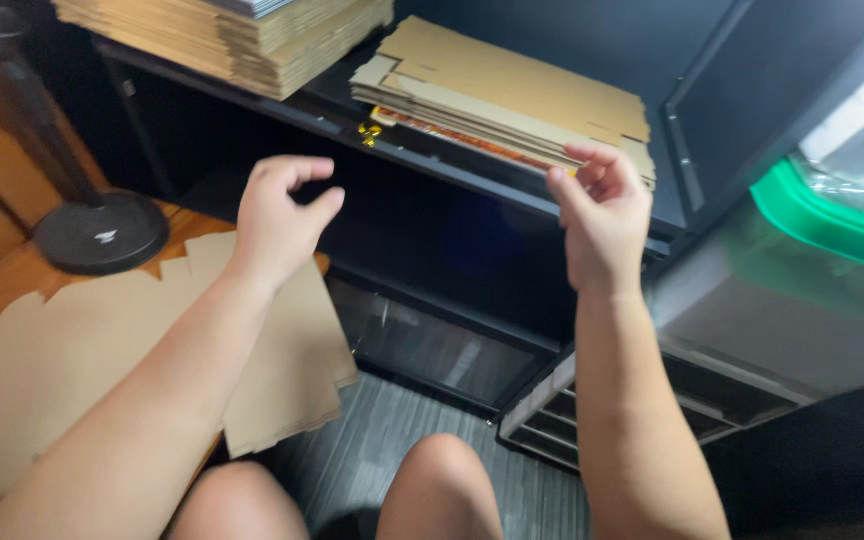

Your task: The person repeatedly picks up flat cardboard pieces from a wooden bench, aligns them, and places them onto a stack on a black shelf. The person continues this cycle of picking, aligning, and stacking the cardboard pieces throughout the video.

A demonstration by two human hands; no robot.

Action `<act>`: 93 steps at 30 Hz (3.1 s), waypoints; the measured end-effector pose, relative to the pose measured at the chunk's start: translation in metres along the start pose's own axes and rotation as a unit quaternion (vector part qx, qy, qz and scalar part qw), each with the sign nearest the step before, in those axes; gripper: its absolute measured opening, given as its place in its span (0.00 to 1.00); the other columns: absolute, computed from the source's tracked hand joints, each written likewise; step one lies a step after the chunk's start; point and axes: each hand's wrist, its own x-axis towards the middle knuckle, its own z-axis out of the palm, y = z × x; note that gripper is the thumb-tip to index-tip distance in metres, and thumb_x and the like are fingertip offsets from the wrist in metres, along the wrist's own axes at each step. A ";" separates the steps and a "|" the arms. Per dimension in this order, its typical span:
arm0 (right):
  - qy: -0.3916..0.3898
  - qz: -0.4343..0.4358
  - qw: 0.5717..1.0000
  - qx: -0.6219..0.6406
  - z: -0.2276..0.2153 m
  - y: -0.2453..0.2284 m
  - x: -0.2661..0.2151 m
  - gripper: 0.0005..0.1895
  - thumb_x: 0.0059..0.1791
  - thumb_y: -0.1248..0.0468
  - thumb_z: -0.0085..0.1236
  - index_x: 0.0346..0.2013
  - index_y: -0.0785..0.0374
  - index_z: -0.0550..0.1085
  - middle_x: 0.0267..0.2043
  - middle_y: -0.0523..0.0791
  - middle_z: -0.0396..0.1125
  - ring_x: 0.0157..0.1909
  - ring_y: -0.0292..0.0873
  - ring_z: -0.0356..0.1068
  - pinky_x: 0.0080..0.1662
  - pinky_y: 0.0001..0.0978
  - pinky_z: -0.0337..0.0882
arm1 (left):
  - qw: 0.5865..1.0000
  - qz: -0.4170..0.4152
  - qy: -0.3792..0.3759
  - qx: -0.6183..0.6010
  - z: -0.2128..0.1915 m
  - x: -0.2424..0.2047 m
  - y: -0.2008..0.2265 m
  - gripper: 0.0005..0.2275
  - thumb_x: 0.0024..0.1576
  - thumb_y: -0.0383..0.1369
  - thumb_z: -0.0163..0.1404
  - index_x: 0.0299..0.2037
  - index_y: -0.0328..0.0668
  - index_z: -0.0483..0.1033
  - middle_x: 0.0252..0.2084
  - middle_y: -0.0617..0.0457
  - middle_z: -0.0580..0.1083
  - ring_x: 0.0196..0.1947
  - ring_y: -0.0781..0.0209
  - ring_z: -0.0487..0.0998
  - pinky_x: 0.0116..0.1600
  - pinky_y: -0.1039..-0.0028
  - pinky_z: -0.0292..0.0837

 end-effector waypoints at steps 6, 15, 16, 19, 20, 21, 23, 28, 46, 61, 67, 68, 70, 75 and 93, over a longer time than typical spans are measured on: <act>-0.030 0.215 0.976 0.033 0.044 0.080 -0.098 0.16 0.46 0.74 0.67 0.48 0.67 0.78 0.28 0.46 0.70 0.22 0.36 0.69 0.26 0.20 0.70 | 0.972 -0.231 0.007 -0.035 -0.097 -0.128 -0.056 0.17 0.59 0.32 0.60 0.57 0.40 0.79 0.57 0.35 0.73 0.65 0.39 0.71 0.61 0.58 0.73; -0.084 0.431 0.899 0.005 0.101 0.161 -0.232 0.08 0.53 0.68 0.58 0.46 0.60 0.78 0.30 0.42 0.69 0.25 0.35 0.70 0.28 0.20 0.64 | 0.928 -0.296 0.137 0.180 -0.219 -0.257 -0.152 0.13 0.59 0.31 0.59 0.53 0.46 0.82 0.54 0.44 0.73 0.52 0.58 0.77 0.50 0.68 0.75; -0.087 0.433 0.897 0.005 0.108 0.157 -0.241 0.08 0.53 0.68 0.58 0.46 0.60 0.78 0.30 0.42 0.69 0.25 0.35 0.70 0.28 0.20 0.64 | 0.926 -0.300 0.137 0.182 -0.226 -0.268 -0.160 0.13 0.59 0.31 0.59 0.53 0.46 0.82 0.54 0.44 0.73 0.52 0.58 0.77 0.50 0.68 0.75; -0.119 0.491 0.859 -0.080 0.124 0.142 -0.262 0.12 0.54 0.66 0.53 0.50 0.60 0.79 0.35 0.43 0.72 0.33 0.35 0.70 0.34 0.25 0.69 | 0.915 -0.276 0.164 0.245 -0.239 -0.296 -0.178 0.12 0.58 0.31 0.61 0.52 0.47 0.82 0.53 0.46 0.72 0.50 0.58 0.76 0.55 0.69 0.69; -0.123 0.507 0.846 -0.111 0.127 0.135 -0.265 0.11 0.53 0.65 0.55 0.50 0.58 0.80 0.39 0.41 0.74 0.37 0.34 0.71 0.38 0.27 0.71 | 0.910 -0.283 0.182 0.241 -0.241 -0.302 -0.181 0.14 0.57 0.30 0.62 0.53 0.45 0.82 0.54 0.45 0.70 0.44 0.60 0.74 0.54 0.69 0.72; -0.128 0.521 0.832 -0.142 0.131 0.129 -0.267 0.11 0.53 0.65 0.58 0.50 0.56 0.80 0.42 0.40 0.76 0.41 0.34 0.71 0.41 0.28 0.72 | 0.906 -0.290 0.200 0.237 -0.242 -0.307 -0.184 0.15 0.56 0.28 0.63 0.53 0.43 0.81 0.55 0.44 0.67 0.39 0.63 0.72 0.52 0.70 0.75; -0.137 0.513 0.833 -0.158 0.132 0.134 -0.272 0.11 0.52 0.64 0.59 0.49 0.57 0.80 0.38 0.39 0.74 0.39 0.33 0.70 0.40 0.28 0.72 | 0.905 -0.281 0.182 0.264 -0.247 -0.313 -0.190 0.17 0.55 0.29 0.64 0.55 0.40 0.81 0.55 0.42 0.69 0.42 0.58 0.74 0.54 0.68 0.74; -0.163 0.516 0.820 -0.187 0.142 0.123 -0.273 0.16 0.52 0.64 0.59 0.54 0.60 0.80 0.42 0.42 0.78 0.44 0.34 0.75 0.43 0.27 0.73 | 0.885 -0.311 0.138 0.318 -0.250 -0.322 -0.203 0.23 0.54 0.34 0.64 0.60 0.35 0.79 0.55 0.40 0.68 0.51 0.50 0.71 0.58 0.59 0.68; -0.164 0.515 0.807 -0.238 0.156 0.104 -0.271 0.11 0.50 0.61 0.63 0.46 0.57 0.81 0.38 0.39 0.75 0.40 0.35 0.72 0.38 0.32 0.73 | 0.861 -0.256 0.119 0.423 -0.248 -0.329 -0.231 0.20 0.50 0.43 0.68 0.49 0.43 0.85 0.41 0.50 0.78 0.47 0.43 0.73 0.54 0.57 0.68; -0.046 0.487 0.872 -0.020 0.155 0.173 -0.299 0.15 0.48 0.68 0.69 0.44 0.71 0.73 0.32 0.48 0.73 0.31 0.35 0.74 0.37 0.20 0.80 | 0.837 -0.355 0.179 0.377 -0.244 -0.327 -0.233 0.26 0.44 0.44 0.70 0.54 0.46 0.82 0.44 0.60 0.75 0.41 0.61 0.78 0.54 0.69 0.71; -0.052 0.502 0.863 0.013 0.159 0.168 -0.303 0.17 0.50 0.70 0.65 0.50 0.69 0.68 0.35 0.49 0.74 0.32 0.38 0.77 0.39 0.26 0.82 | 0.855 -0.365 0.233 0.285 -0.244 -0.311 -0.194 0.20 0.50 0.38 0.69 0.53 0.46 0.81 0.41 0.60 0.76 0.38 0.65 0.79 0.44 0.77 0.74; -0.057 0.501 0.863 0.011 0.160 0.163 -0.302 0.18 0.51 0.71 0.63 0.53 0.70 0.68 0.36 0.49 0.73 0.33 0.38 0.76 0.40 0.26 0.82 | 0.867 -0.353 0.252 0.243 -0.244 -0.310 -0.193 0.19 0.51 0.34 0.68 0.52 0.41 0.81 0.41 0.55 0.77 0.36 0.65 0.79 0.41 0.78 0.74; -0.063 0.499 0.864 0.010 0.160 0.160 -0.302 0.19 0.52 0.71 0.61 0.56 0.70 0.67 0.37 0.49 0.72 0.34 0.38 0.76 0.41 0.26 0.82 | 0.877 -0.341 0.271 0.202 -0.245 -0.310 -0.196 0.19 0.52 0.30 0.68 0.52 0.36 0.80 0.40 0.51 0.79 0.34 0.64 0.78 0.39 0.78 0.74; -0.063 0.492 0.868 -0.002 0.157 0.167 -0.302 0.15 0.54 0.71 0.57 0.55 0.68 0.69 0.36 0.51 0.73 0.32 0.40 0.77 0.40 0.28 0.83 | 0.879 -0.355 0.318 -0.005 -0.250 -0.309 -0.210 0.24 0.54 0.30 0.73 0.52 0.26 0.71 0.40 0.40 0.75 0.38 0.63 0.77 0.43 0.70 0.79; -0.060 0.488 0.871 0.006 0.156 0.165 -0.308 0.12 0.58 0.71 0.47 0.56 0.66 0.70 0.37 0.52 0.71 0.34 0.40 0.76 0.42 0.31 0.83 | 0.877 -0.361 0.313 -0.045 -0.241 -0.304 -0.213 0.13 0.64 0.23 0.58 0.58 0.28 0.74 0.42 0.37 0.78 0.42 0.54 0.82 0.43 0.60 0.82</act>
